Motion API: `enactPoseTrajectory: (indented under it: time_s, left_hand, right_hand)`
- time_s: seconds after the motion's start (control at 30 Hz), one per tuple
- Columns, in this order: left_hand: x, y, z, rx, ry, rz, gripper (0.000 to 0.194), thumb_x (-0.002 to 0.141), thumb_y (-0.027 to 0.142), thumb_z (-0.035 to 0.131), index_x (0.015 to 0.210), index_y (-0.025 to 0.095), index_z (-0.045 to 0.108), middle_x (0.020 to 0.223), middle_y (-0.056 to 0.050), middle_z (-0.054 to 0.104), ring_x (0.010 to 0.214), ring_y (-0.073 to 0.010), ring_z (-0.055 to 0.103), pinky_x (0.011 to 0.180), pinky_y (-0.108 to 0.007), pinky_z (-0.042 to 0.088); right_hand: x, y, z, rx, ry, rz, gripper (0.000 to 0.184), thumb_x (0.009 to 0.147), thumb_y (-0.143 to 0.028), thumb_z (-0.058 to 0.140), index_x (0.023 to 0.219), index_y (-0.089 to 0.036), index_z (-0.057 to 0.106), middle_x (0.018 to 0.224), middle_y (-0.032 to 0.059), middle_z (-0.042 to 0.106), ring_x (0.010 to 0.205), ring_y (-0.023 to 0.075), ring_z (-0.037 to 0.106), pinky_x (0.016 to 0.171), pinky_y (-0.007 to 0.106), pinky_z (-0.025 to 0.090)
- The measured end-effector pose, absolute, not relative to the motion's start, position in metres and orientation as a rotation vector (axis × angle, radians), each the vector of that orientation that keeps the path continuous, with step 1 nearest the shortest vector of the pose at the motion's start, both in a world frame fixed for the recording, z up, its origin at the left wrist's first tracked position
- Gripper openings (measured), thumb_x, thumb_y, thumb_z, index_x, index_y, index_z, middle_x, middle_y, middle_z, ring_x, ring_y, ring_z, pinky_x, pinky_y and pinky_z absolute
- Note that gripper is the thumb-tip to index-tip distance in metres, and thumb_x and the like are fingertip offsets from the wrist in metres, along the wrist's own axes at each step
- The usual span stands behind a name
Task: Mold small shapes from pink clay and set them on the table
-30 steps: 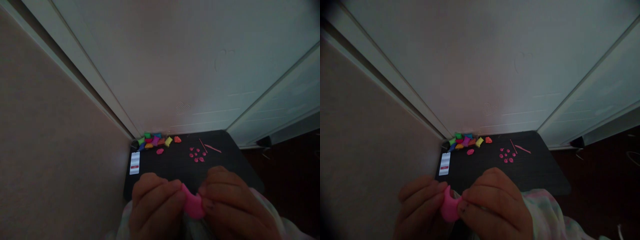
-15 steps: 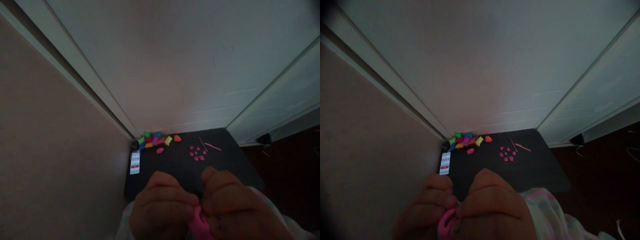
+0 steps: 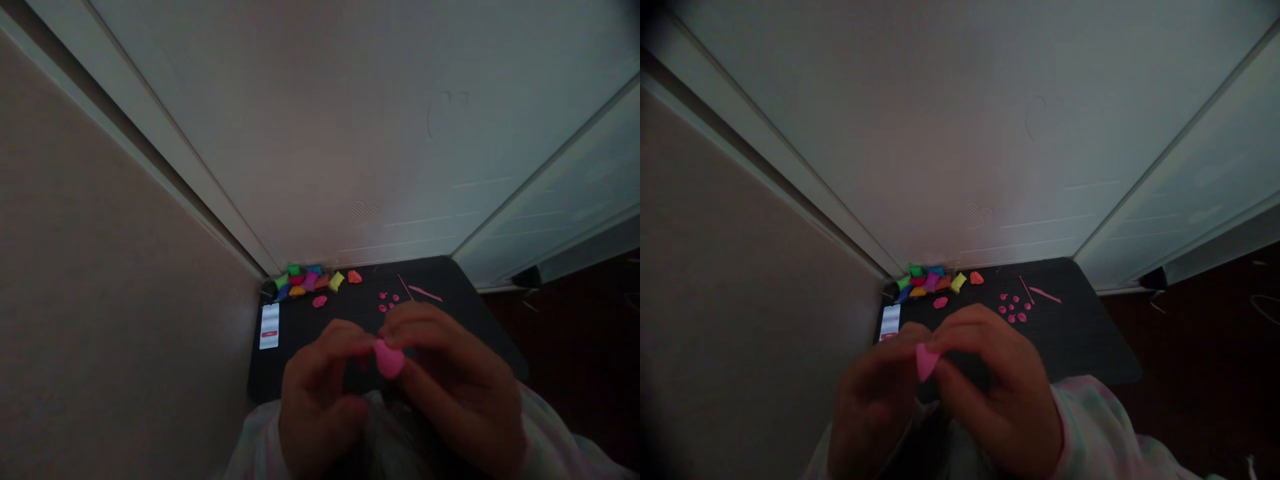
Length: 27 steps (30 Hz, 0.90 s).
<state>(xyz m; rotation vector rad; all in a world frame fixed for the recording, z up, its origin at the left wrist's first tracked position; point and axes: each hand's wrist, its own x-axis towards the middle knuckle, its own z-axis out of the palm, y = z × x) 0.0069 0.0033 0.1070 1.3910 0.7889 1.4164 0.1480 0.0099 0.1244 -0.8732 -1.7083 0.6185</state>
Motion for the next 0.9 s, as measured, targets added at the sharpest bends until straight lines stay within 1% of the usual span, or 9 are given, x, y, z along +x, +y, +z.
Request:
enactPoseTrajectory:
  time_s: [0.1,0.2,0.27,0.37,0.5,0.6,0.67,0.73,0.9]
  left_hand:
    - [0.012,0.015,0.093,0.941,0.819,1.321,0.022,0.070,0.040,0.060,0.074,0.019,0.066,0.065,-0.002,0.061,0.062,-0.0128,0.054,0.060,-0.027,0.047]
    - [0.017,0.025,0.085,0.581,0.785,1.225,0.014,0.060,0.027,0.071,0.060,0.016,0.063,0.058,0.001,0.059,0.057,-0.0080,0.052,0.058,-0.021,0.045]
    - [0.019,0.028,0.083,0.445,0.755,1.178,0.013,0.056,0.022,0.073,0.061,0.015,0.062,0.059,0.002,0.058,0.056,-0.0070,0.053,0.057,-0.019,0.045]
    - [0.019,0.029,0.079,0.381,0.770,1.139,0.017,0.055,0.023,0.073,0.067,0.015,0.064,0.067,0.000,0.060,0.062,-0.0084,0.056,0.062,-0.021,0.047]
    - [0.018,0.030,0.072,0.335,0.767,1.123,0.017,0.062,0.027,0.068,0.073,0.016,0.064,0.076,-0.002,0.063,0.071,-0.0107,0.058,0.065,-0.022,0.048]
    - [0.018,0.032,0.070,0.254,0.702,1.132,0.013,0.065,0.027,0.066,0.073,0.016,0.064,0.074,-0.001,0.063,0.068,-0.0085,0.057,0.059,-0.017,0.047]
    - [0.018,0.033,0.070,0.198,0.649,1.133,0.014,0.063,0.026,0.069,0.071,0.016,0.065,0.073,0.000,0.064,0.063,-0.0054,0.056,0.052,-0.013,0.044]
    - [0.019,0.032,0.071,0.192,0.631,1.134,0.014,0.060,0.024,0.071,0.071,0.017,0.066,0.073,0.001,0.065,0.062,-0.0042,0.057,0.051,-0.011,0.044]
    - [0.020,0.029,0.071,0.380,0.707,1.166,0.014,0.055,0.025,0.075,0.068,0.020,0.069,0.069,0.000,0.068,0.065,-0.0088,0.061,0.061,-0.018,0.051]
  right_hand:
    - [0.146,0.020,0.117,-0.926,-1.803,0.494,0.021,0.074,-0.007,0.053,0.089,-0.020,0.058,0.078,0.0022,0.064,0.078,0.0150,0.059,0.070,0.027,0.050]
    - [0.146,0.028,0.113,-0.939,-1.898,0.412,0.020,0.076,-0.008,0.052,0.090,-0.020,0.061,0.080,0.0038,0.064,0.078,0.0146,0.059,0.069,0.027,0.050]
    - [0.146,0.031,0.110,-0.936,-1.947,0.408,0.021,0.077,-0.009,0.050,0.092,-0.020,0.062,0.082,0.0046,0.063,0.078,0.0147,0.059,0.067,0.027,0.051]
    - [0.148,0.033,0.108,-0.957,-1.963,0.426,0.022,0.078,-0.011,0.050,0.095,-0.020,0.060,0.085,0.0050,0.065,0.080,0.0155,0.060,0.069,0.028,0.052]
    - [0.153,0.033,0.106,-1.074,-1.890,0.495,0.020,0.077,-0.020,0.055,0.097,-0.020,0.057,0.087,0.0046,0.066,0.081,0.0166,0.061,0.074,0.030,0.051]
    - [0.155,0.034,0.105,-1.112,-1.837,0.559,0.020,0.078,-0.020,0.054,0.097,-0.020,0.056,0.089,0.0044,0.066,0.080,0.0163,0.061,0.077,0.032,0.049]
    - [0.155,0.035,0.105,-1.120,-1.801,0.604,0.019,0.078,-0.018,0.053,0.096,-0.020,0.057,0.089,0.0041,0.066,0.078,0.0152,0.060,0.076,0.030,0.050]
    - [0.154,0.034,0.105,-1.126,-1.774,0.644,0.017,0.078,-0.017,0.053,0.094,-0.019,0.058,0.088,0.0036,0.066,0.077,0.0140,0.060,0.073,0.028,0.050]
    - [0.153,0.033,0.105,-1.088,-1.839,0.661,0.015,0.074,-0.018,0.059,0.090,-0.019,0.060,0.085,0.0026,0.066,0.079,0.0139,0.061,0.073,0.026,0.050]
